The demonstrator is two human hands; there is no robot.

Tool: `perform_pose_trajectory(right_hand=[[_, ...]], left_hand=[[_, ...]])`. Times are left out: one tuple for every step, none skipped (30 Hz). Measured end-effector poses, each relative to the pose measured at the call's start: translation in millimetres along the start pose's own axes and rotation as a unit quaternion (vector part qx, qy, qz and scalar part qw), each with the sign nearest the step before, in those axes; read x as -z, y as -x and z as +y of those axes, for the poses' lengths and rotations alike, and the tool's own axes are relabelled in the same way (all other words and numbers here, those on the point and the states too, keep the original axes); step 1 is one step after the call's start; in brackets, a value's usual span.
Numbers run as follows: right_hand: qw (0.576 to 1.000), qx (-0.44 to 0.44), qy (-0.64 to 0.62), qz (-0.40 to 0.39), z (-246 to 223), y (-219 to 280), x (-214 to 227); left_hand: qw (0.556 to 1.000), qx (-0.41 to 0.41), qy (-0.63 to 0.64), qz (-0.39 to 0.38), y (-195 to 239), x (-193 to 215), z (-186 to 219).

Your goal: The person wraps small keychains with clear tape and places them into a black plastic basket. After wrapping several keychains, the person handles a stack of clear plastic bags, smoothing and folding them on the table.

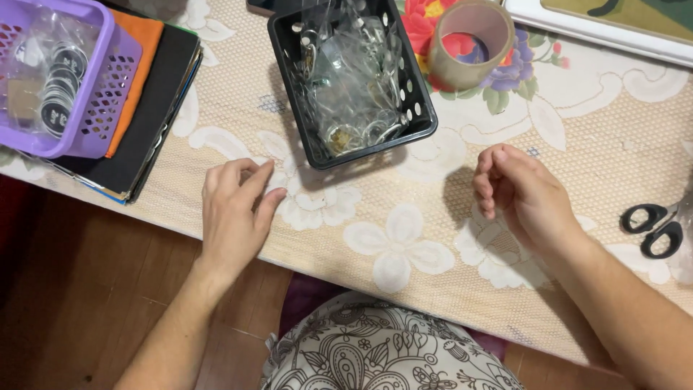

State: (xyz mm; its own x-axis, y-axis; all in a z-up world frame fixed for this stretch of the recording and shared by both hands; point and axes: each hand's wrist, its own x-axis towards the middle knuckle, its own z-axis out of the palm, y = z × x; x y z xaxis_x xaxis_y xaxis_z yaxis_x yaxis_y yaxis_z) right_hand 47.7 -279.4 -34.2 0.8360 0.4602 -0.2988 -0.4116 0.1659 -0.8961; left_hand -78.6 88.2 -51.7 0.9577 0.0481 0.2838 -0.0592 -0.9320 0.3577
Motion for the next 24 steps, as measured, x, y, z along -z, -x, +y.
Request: perform_pose_trajectory(right_hand=[[1.000, 0.000, -0.001, 0.000, 3.1, -1.7, -0.2], [1.000, 0.003, 0.005, -0.007, 6.0, -3.1, -0.8], [1.000, 0.007, 0.011, -0.015, 8.1, -4.9, -1.3], [1.000, 0.008, 0.012, -0.016, 15.6, -6.9, 1.3], [0.998, 0.028, 0.062, -0.004, 23.1, -9.2, 3.9], [0.993, 0.047, 0.111, 0.008, 30.4, -11.7, 6.8], [0.993, 0.048, 0.112, 0.009, 34.7, -12.7, 9.0], [0.992, 0.057, 0.116, 0.009, 39.0, -13.9, 11.5], [0.991, 0.065, 0.121, 0.008, 44.2, -14.5, 13.7], [0.991, 0.065, 0.120, 0.009, 40.2, -13.8, 9.4], [0.988, 0.063, 0.139, 0.008, 35.8, -13.5, 5.1], [0.986, 0.061, 0.157, 0.006, 31.4, -13.1, 0.8], [0.986, 0.061, 0.157, 0.007, 31.3, -12.5, 0.8], [0.987, 0.061, 0.151, 0.005, 31.2, -11.8, 0.7], [0.988, 0.062, 0.145, 0.003, 31.1, -11.7, 0.3], [0.988, 0.063, 0.144, 0.003, 31.9, -12.5, 0.9], [0.987, 0.063, 0.145, 0.002, 32.9, -12.8, 1.7], [0.987, 0.062, 0.146, 0.001, 33.8, -13.3, 2.5], [0.987, 0.063, 0.146, 0.002, 34.0, -13.1, 2.5], [0.986, 0.062, 0.154, -0.002, 34.1, -13.1, 2.5], [0.985, 0.061, 0.161, -0.004, 34.8, -12.5, 2.6], [0.985, 0.062, 0.161, -0.003, 34.8, -12.1, 2.4], [0.985, 0.060, 0.160, -0.002, 35.0, -11.9, 2.0], [0.986, 0.059, 0.159, -0.001, 35.3, -11.7, 1.5]], left_hand=[[1.000, 0.000, -0.001, 0.000, 1.1, -4.2, -1.2], [1.000, -0.005, 0.019, -0.011, 2.3, -8.0, -2.3], [0.999, -0.011, 0.039, -0.020, 3.1, -12.1, -3.4], [0.999, -0.011, 0.038, -0.019, 2.9, -16.6, -3.3], [1.000, -0.005, 0.022, 0.000, 2.1, -21.0, -3.5], [1.000, 0.000, 0.007, 0.019, 1.0, -25.7, -3.5], [1.000, -0.001, 0.007, 0.020, -0.7, -26.3, -2.1], [1.000, 0.012, -0.007, 0.017, -2.4, -27.3, -0.5], [0.999, 0.026, -0.021, 0.014, -3.1, -28.1, 1.1], [0.999, 0.025, -0.021, 0.014, -6.7, -25.2, 5.4], [1.000, 0.026, -0.005, 0.005, -10.7, -22.3, 9.8], [1.000, 0.027, 0.011, -0.004, -14.7, -19.3, 14.2], [1.000, 0.026, 0.011, -0.004, -16.5, -19.1, 14.6], [0.998, 0.043, 0.042, -0.015, -18.2, -18.7, 15.0], [0.995, 0.060, 0.073, -0.026, -20.0, -18.0, 14.9], [0.995, 0.059, 0.073, -0.025, -23.0, -19.1, 13.7], [0.993, 0.078, 0.086, -0.026, -25.2, -20.4, 12.7], [0.990, 0.096, 0.098, -0.027, -27.6, -21.7, 11.8], [0.990, 0.095, 0.098, -0.027, -30.2, -21.0, 11.8], [0.989, 0.107, 0.096, -0.045, -33.1, -20.5, 11.8], [0.987, 0.117, 0.094, -0.063, -35.7, -20.3, 11.7], [0.987, 0.116, 0.094, -0.063, -37.4, -20.8, 10.7], [0.985, 0.121, 0.096, -0.078, -38.6, -21.0, 9.7], [0.983, 0.126, 0.098, -0.093, -39.7, -21.2, 8.6]])
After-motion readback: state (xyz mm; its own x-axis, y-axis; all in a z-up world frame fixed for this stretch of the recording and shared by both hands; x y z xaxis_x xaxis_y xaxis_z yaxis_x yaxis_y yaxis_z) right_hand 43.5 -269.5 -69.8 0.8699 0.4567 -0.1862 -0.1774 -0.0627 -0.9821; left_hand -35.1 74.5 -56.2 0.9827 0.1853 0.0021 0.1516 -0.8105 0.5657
